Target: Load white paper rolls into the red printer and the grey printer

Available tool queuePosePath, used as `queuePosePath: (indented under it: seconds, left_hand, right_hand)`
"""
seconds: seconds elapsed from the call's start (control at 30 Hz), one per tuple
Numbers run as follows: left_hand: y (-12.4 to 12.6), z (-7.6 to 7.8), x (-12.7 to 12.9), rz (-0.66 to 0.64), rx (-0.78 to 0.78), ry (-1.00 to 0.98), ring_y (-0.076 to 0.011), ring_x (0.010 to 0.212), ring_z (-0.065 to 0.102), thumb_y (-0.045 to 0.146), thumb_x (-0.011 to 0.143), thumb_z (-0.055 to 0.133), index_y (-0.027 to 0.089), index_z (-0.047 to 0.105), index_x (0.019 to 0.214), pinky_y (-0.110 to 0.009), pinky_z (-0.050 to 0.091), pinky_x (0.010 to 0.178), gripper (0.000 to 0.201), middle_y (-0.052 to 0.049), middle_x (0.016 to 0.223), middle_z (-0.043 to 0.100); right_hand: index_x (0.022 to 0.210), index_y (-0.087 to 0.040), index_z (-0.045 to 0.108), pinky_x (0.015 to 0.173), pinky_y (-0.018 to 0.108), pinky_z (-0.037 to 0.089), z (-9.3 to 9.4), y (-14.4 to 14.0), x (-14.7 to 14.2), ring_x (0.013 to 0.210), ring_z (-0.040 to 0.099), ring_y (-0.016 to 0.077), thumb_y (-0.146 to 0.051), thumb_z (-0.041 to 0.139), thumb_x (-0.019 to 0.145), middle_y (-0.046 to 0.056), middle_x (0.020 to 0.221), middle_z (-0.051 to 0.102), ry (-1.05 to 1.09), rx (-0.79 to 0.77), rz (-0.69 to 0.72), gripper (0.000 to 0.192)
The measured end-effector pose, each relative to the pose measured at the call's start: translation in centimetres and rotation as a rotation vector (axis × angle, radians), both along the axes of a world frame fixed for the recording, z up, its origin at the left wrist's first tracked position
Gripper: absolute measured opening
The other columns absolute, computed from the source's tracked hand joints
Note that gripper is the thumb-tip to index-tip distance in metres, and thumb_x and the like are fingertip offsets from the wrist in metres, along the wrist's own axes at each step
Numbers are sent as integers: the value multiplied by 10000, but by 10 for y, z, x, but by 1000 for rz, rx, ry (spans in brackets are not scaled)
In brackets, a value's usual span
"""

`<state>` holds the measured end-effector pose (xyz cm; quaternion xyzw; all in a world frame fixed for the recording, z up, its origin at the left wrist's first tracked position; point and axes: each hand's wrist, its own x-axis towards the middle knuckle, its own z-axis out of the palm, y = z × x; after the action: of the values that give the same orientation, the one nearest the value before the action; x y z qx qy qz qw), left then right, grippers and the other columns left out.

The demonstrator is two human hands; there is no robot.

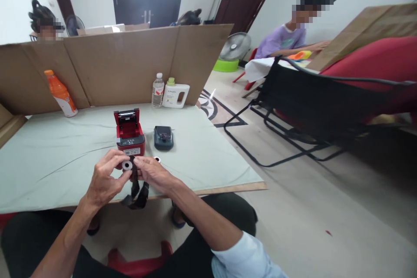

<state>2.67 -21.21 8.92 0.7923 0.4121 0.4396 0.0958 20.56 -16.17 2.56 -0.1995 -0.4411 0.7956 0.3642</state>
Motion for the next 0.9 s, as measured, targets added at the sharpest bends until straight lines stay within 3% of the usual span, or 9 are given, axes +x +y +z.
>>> queuePosePath:
  seconds: [0.1,0.2,0.3,0.4,0.5,0.6,0.7,0.83,0.9]
  left_hand:
    - [-1,6,-4,-103,-191,-89,-215,1040,677,194,832,765,188,715,1036,-319,586,812,210,-107,1132,696]
    - [3,10,-13,-217,-434,-179,-267,1205,649,248,836,779,185,680,1042,-390,570,950,237,-145,1316,670]
    - [7,12,-18,-319,-566,-238,-274,1214,647,294,820,806,189,625,1021,-427,540,1011,291,-141,1307,682]
    - [8,20,-18,-348,-573,-196,-271,1189,644,314,799,820,187,618,1026,-431,526,1022,330,-123,1224,693]
    - [7,37,-15,-330,-560,-28,-256,1129,648,294,797,786,194,629,1128,-439,527,1010,380,-98,1188,683]
    - [4,56,-12,-284,-537,146,-251,1114,639,270,782,747,213,620,1166,-441,524,1006,408,-65,1165,680]
    - [1,71,-8,-256,-518,300,-249,1092,641,223,742,735,222,601,1159,-421,531,979,438,-51,1160,678]
    - [0,82,-4,-247,-434,518,-260,1081,651,115,699,693,226,591,1167,-413,532,959,492,-54,1146,678]
    - [0,82,-2,-253,-395,530,-266,1097,655,121,717,696,234,600,1178,-417,532,972,485,-56,1156,679]
  right_hand:
    - [932,-145,696,672,251,524,2,-2,0,656,624,113,-555,902,738,21,802,707,110,-104,1,499]
    - [946,-145,691,636,235,511,6,-6,0,641,609,107,-512,917,739,14,790,701,164,-95,18,479]
    - [939,-139,698,648,231,518,9,-9,-1,661,614,107,-517,911,749,20,802,703,194,-64,69,473]
    - [889,-129,697,649,253,535,7,-11,-2,652,630,122,-596,881,751,29,774,698,194,-41,150,520]
    - [849,-126,690,578,237,500,5,-11,0,609,634,129,-635,873,736,29,715,690,166,-27,196,553]
    - [848,-130,692,531,213,456,5,-11,2,580,626,122,-634,882,722,22,692,690,127,-26,190,553]
    - [831,-135,695,585,219,472,9,-12,4,594,610,109,-619,880,730,13,707,691,103,2,189,528]
    - [824,-130,721,646,221,470,13,-14,5,641,602,103,-538,930,692,3,736,696,25,-4,134,478]
    - [818,-132,725,640,218,467,15,-14,6,641,597,104,-531,948,659,2,737,697,9,-24,103,484]
